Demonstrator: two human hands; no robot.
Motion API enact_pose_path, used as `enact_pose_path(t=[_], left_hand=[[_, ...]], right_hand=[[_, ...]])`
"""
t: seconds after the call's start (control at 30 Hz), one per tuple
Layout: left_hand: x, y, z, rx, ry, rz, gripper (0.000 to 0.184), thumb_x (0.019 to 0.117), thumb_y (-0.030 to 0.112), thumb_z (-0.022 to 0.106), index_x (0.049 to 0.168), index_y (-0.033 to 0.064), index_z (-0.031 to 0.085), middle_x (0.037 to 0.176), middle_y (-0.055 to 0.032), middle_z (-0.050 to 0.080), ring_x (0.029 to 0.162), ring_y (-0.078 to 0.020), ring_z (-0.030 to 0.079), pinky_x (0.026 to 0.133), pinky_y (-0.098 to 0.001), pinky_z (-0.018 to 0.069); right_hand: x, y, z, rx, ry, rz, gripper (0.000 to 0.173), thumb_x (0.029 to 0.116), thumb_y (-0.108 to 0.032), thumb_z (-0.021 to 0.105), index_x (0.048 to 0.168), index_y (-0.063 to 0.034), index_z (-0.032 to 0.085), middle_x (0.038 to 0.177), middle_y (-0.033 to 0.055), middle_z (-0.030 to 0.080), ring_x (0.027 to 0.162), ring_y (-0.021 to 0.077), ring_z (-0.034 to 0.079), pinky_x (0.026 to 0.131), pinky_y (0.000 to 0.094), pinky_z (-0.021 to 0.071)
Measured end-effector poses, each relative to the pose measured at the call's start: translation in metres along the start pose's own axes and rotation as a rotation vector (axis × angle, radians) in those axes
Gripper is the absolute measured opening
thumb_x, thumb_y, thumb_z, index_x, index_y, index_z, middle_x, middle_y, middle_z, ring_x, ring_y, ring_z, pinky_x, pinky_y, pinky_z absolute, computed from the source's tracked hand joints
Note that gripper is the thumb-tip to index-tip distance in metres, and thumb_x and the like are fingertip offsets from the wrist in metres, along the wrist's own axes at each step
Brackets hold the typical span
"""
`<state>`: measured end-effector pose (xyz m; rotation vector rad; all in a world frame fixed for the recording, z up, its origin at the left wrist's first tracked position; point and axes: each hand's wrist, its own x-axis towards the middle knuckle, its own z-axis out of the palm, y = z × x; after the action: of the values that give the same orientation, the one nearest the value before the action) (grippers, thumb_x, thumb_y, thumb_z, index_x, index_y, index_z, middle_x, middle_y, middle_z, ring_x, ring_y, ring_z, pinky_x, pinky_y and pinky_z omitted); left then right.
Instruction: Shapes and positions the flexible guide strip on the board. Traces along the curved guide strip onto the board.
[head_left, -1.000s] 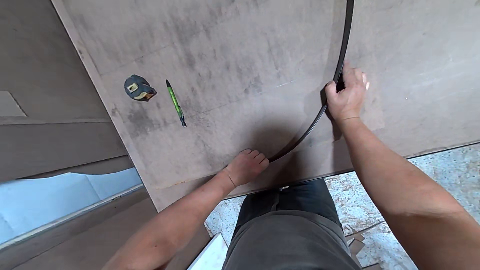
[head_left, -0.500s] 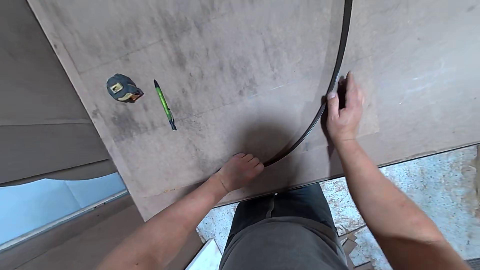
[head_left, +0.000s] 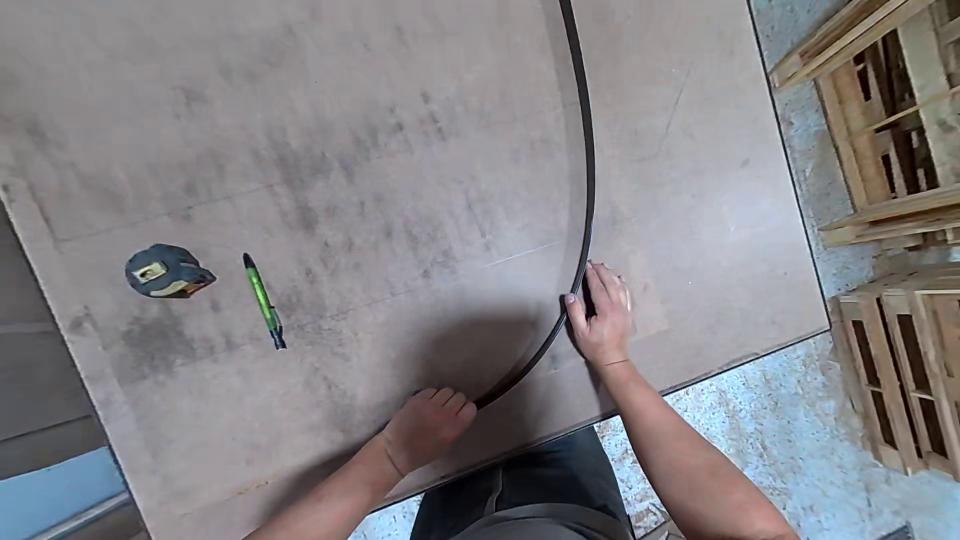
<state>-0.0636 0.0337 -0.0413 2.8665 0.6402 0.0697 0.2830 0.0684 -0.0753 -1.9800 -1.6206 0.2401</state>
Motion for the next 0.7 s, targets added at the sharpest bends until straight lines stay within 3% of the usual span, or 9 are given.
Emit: enact_pose_path(t=[0.7], left_hand=[[0.0077, 0.0038, 0.0014, 0.062, 0.047, -0.016, 0.021, 0.0972, 0.013, 0.052, 0.079, 0.009, 0.06, 0.069, -0.0053, 0.06, 0.063, -0.0221, 0.064, 0.052, -0.0339, 0.0519]], right_hand=[[-0.0022, -0.0005, 0.0025, 0.02, 0.043, 0.033, 0.056, 0.1035, -0.043, 0.043, 0.143, -0.0079, 0.061, 0.15, 0.0086, 0.057, 0.144, 0.0244, 0.049, 0.123, 0.0513, 0.033]])
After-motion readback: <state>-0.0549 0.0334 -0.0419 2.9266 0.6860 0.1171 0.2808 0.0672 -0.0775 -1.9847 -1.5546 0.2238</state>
